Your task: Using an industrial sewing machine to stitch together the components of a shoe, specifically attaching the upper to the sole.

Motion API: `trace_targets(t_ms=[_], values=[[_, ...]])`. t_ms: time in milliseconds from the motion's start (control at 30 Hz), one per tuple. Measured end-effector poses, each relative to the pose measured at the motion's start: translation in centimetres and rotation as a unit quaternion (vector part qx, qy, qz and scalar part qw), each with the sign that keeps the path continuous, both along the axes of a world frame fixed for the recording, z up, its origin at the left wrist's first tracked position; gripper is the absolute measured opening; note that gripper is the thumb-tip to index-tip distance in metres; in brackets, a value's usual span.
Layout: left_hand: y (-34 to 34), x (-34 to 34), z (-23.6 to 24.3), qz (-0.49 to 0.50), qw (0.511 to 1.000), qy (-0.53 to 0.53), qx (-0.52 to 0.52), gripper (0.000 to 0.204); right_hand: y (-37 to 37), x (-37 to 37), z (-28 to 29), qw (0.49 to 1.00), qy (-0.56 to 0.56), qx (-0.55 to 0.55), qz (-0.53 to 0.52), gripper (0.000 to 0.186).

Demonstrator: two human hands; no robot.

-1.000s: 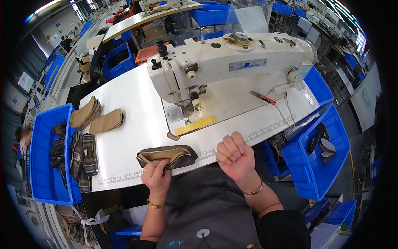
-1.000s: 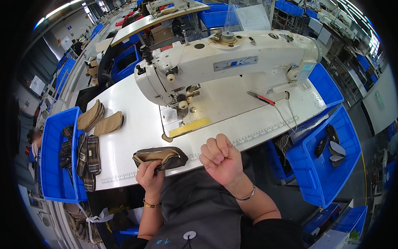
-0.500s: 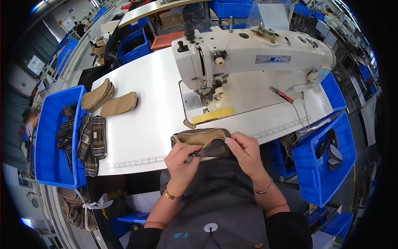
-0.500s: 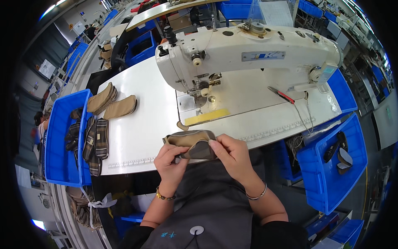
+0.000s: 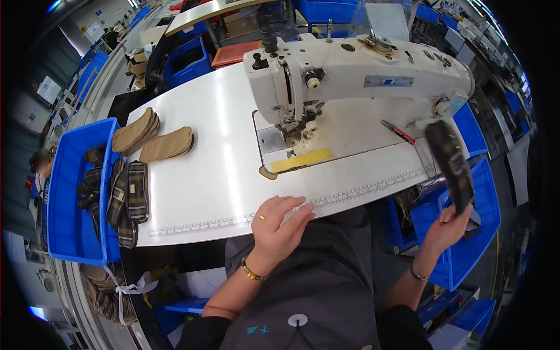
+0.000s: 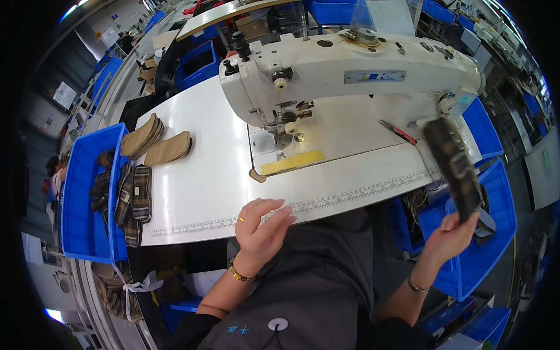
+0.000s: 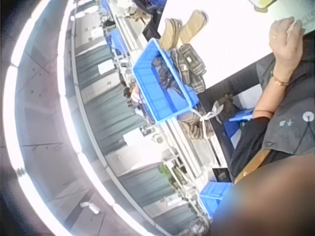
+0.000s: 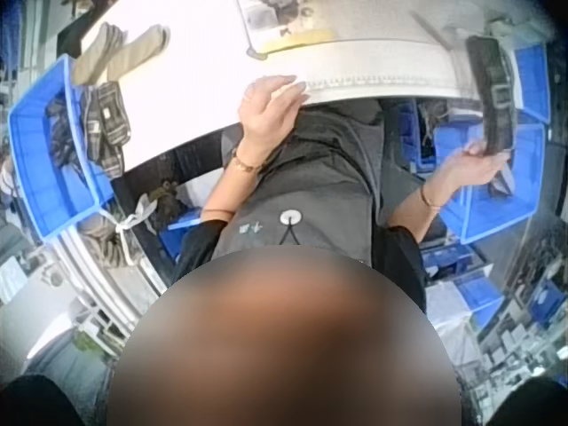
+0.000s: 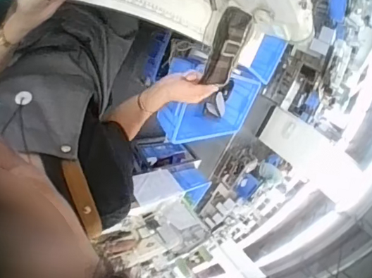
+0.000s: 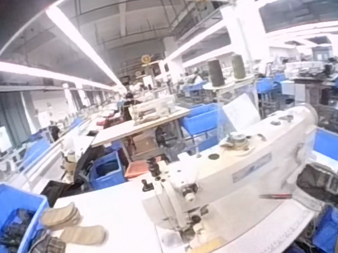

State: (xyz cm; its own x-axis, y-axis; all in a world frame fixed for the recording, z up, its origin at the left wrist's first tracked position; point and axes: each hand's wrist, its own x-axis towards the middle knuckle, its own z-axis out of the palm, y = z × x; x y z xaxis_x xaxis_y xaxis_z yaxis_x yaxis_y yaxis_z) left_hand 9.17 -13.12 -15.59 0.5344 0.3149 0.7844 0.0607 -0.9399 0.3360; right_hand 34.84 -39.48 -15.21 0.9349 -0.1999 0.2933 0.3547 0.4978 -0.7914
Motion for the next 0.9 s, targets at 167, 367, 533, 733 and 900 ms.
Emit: trace_targets(t_ms=[167, 367, 533, 733, 900], values=[[-1.3, 0.0, -0.5, 0.066, 0.99, 0.11, 0.061, 0.049, -7.4, 5.5, -4.2, 0.993, 0.072, 0.096, 0.013, 0.035], [-2.0, 0.7, -1.3, 0.083, 0.943, 0.321, -0.022, 0.091, 1.1, 1.2, -5.6, 0.979, 0.134, -0.045, 0.147, 0.024], [-1.5, 0.8, -2.0, 0.063, 0.931, 0.359, -0.031, 0.098, 11.4, -5.8, -2.2, 0.92, 0.002, -0.295, 0.257, 0.008], [-1.8, 0.9, -1.4, 0.081, 0.927, 0.367, -0.021, 0.099, 18.3, -8.9, -0.9, 0.843, -0.148, -0.373, 0.359, 0.014], [-1.9, 0.8, -2.0, 0.078, 0.929, 0.362, -0.011, 0.1, 19.8, -9.7, -1.5, 0.805, -0.004, -0.272, 0.527, 0.022]])
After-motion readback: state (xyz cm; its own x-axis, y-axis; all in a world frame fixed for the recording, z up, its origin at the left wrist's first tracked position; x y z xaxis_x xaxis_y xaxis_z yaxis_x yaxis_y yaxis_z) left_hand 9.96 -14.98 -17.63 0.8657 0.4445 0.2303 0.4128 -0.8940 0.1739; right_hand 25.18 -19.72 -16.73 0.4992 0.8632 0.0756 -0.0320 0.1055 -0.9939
